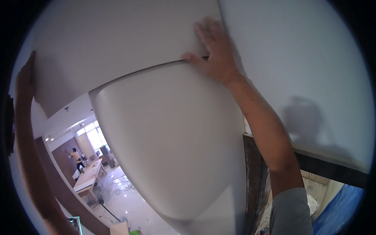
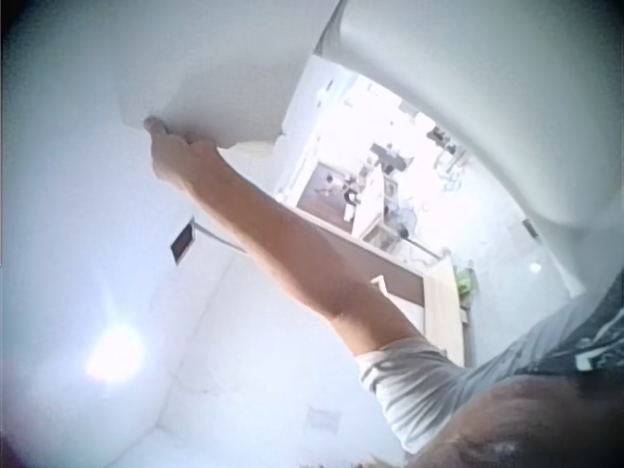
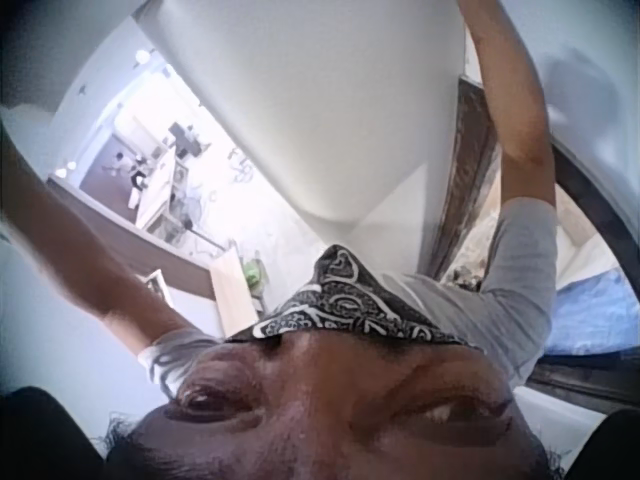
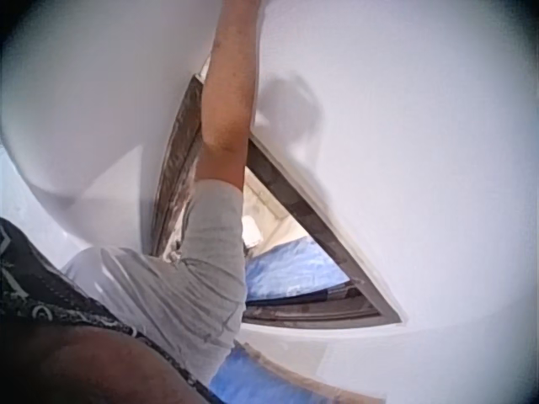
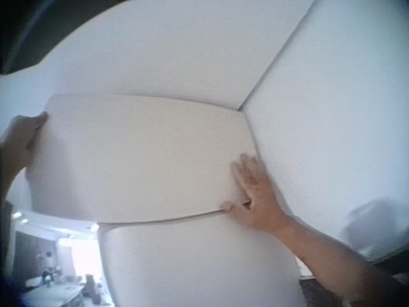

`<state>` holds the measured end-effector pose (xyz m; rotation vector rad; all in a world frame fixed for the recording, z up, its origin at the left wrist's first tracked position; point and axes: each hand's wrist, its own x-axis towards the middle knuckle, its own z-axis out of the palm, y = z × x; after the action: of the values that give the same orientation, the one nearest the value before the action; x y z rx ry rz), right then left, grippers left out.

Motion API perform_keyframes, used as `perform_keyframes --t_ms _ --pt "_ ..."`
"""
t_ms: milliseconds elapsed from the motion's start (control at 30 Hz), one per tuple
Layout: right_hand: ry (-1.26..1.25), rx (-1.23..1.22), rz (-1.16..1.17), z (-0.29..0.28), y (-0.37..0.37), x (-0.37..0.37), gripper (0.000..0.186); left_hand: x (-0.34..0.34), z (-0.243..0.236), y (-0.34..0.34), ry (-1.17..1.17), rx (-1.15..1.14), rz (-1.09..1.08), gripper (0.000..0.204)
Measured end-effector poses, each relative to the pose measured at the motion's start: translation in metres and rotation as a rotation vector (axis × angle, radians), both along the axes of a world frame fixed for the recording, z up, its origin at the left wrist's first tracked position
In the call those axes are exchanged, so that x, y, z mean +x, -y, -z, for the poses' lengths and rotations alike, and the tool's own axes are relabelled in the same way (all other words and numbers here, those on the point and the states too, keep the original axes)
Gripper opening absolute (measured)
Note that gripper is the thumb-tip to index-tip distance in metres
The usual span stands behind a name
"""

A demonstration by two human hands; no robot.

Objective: The person aligns a laminate sheet against a curved structure, marks along its edge with a pencil, and removes the sheet by hand.

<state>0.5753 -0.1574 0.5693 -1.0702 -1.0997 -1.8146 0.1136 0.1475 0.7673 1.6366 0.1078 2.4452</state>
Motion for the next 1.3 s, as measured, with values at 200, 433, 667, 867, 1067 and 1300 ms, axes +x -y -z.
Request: perform_keyframes --t_ms 200,433,667,867,1067,1300 --pt "-0.103 -0.164 -0.026 0.010 0.000 0.001 0.090 -0.020 0.009 -0.009 -0.224 -0.057 0.041 0.068" --pt "-0.106 -0.150 0.011 0.020 -0.004 -0.011 0.080 -0.015 0.005 -0.018 -0.274 -0.295 0.282 0.060" --pt "-0.144 -0.132 -0.049 0.016 -0.006 -0.016 0.066 -0.013 -0.003 -0.029 -0.271 -0.222 0.376 0.058" --pt "-0.247 -0.220 -0.319 0.007 -0.007 -0.021 0.065 -0.010 -0.007 -0.037 -0.248 -0.197 0.275 0.058" --pt "-0.229 -0.219 -0.125 0.010 -0.013 -0.026 0.061 -0.008 -0.014 -0.056 -0.215 -0.205 0.284 0.052" --pt "-0.216 -0.141 -0.215 0.022 -0.038 -0.040 0.051 -0.023 -0.027 -0.053 -0.188 -0.148 0.121 0.052"
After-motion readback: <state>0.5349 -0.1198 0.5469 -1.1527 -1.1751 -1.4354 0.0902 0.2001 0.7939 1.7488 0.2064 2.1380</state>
